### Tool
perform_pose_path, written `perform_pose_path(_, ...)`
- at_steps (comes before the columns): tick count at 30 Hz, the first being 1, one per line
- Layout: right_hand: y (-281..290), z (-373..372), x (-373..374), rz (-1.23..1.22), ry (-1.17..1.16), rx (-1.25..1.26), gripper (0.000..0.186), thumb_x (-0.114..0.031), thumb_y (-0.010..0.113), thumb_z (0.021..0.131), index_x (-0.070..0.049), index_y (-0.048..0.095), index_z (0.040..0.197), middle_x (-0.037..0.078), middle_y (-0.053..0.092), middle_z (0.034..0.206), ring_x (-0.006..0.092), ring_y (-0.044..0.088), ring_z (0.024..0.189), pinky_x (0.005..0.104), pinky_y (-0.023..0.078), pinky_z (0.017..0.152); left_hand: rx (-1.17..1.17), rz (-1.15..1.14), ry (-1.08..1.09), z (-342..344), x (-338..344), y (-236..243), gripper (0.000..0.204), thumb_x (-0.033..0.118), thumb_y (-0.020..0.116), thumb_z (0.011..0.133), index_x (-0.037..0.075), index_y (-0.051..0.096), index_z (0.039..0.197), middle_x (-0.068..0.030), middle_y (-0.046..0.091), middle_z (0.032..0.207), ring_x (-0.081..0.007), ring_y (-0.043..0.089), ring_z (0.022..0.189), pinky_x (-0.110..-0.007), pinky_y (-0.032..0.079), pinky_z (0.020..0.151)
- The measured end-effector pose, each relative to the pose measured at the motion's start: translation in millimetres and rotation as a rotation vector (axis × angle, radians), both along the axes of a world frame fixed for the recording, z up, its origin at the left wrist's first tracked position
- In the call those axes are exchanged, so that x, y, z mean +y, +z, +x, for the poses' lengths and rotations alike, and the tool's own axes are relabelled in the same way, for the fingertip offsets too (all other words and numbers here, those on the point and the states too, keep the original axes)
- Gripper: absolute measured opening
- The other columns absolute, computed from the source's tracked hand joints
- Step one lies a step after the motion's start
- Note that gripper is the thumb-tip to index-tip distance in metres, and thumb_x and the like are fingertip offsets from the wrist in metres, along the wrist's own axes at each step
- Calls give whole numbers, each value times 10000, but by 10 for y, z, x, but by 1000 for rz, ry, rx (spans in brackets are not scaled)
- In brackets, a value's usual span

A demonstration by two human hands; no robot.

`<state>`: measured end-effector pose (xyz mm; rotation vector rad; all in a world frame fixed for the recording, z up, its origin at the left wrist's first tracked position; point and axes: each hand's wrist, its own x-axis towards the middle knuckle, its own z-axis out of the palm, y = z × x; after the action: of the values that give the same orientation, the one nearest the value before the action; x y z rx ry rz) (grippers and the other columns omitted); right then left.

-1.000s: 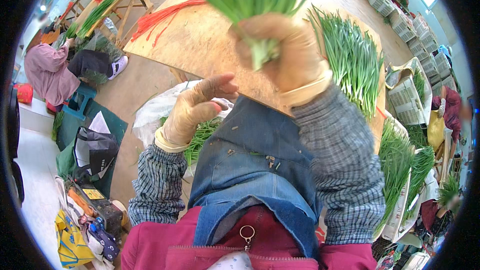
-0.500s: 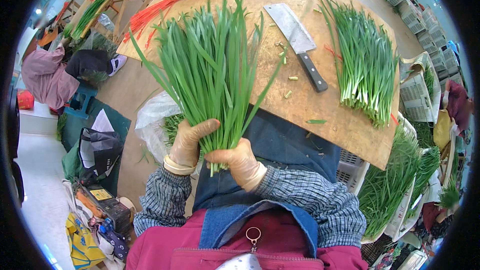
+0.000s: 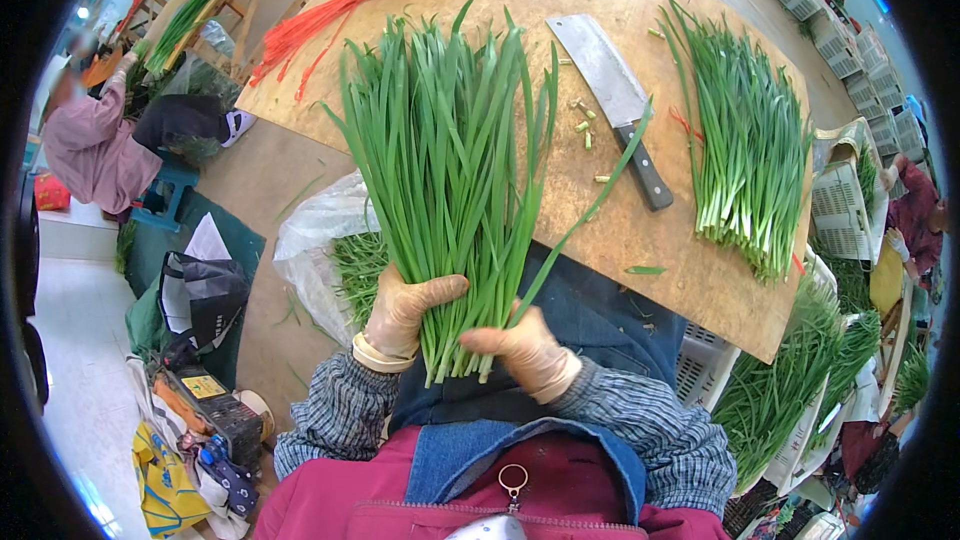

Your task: The person trims the root ends of green onions using a knife on a wooden cutting board. They gather the trimmed onions into bundles, place them into a white plastic basket, and continue processing additional bunches.

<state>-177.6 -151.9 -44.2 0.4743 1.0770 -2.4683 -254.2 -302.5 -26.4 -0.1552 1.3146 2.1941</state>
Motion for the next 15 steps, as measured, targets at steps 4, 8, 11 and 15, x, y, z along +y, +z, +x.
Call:
perform_pose_path(4,182,-221,261,38,-166,70,551,-130,686,801,46,456,1269,125,572,1193,210,554,1085,331,430,950,65,-57,48,68,-8,-97,553,62,770,701,-2,526,1194,-90,628,1091,-197,603,958,-327,481,868)
perform_pose_path(8,189,-376,110,132,-226,55,468,-165,662,855,27,491,1245,94,595,1155,170,563,1035,317,440,914,77,-96,28,117,-18,-139,550,54,771,698,2,531,1191,-73,627,1091,-189,589,988,-312,463,891)
perform_pose_path(11,272,-481,-133,195,-225,101,417,-176,678,861,22,519,1191,79,611,1118,148,579,972,280,461,865,25,-72,-15,162,-49,-139,605,77,791,703,1,485,1219,-74,605,1108,-180,571,1004,-303,454,895)
perform_pose_path(15,195,-451,-284,245,-198,128,570,-199,737,811,32,424,1227,105,589,1131,164,572,1005,289,467,879,30,-108,-31,221,-58,-144,569,74,768,721,1,490,1212,-79,583,1137,-187,559,1029,-306,452,899)
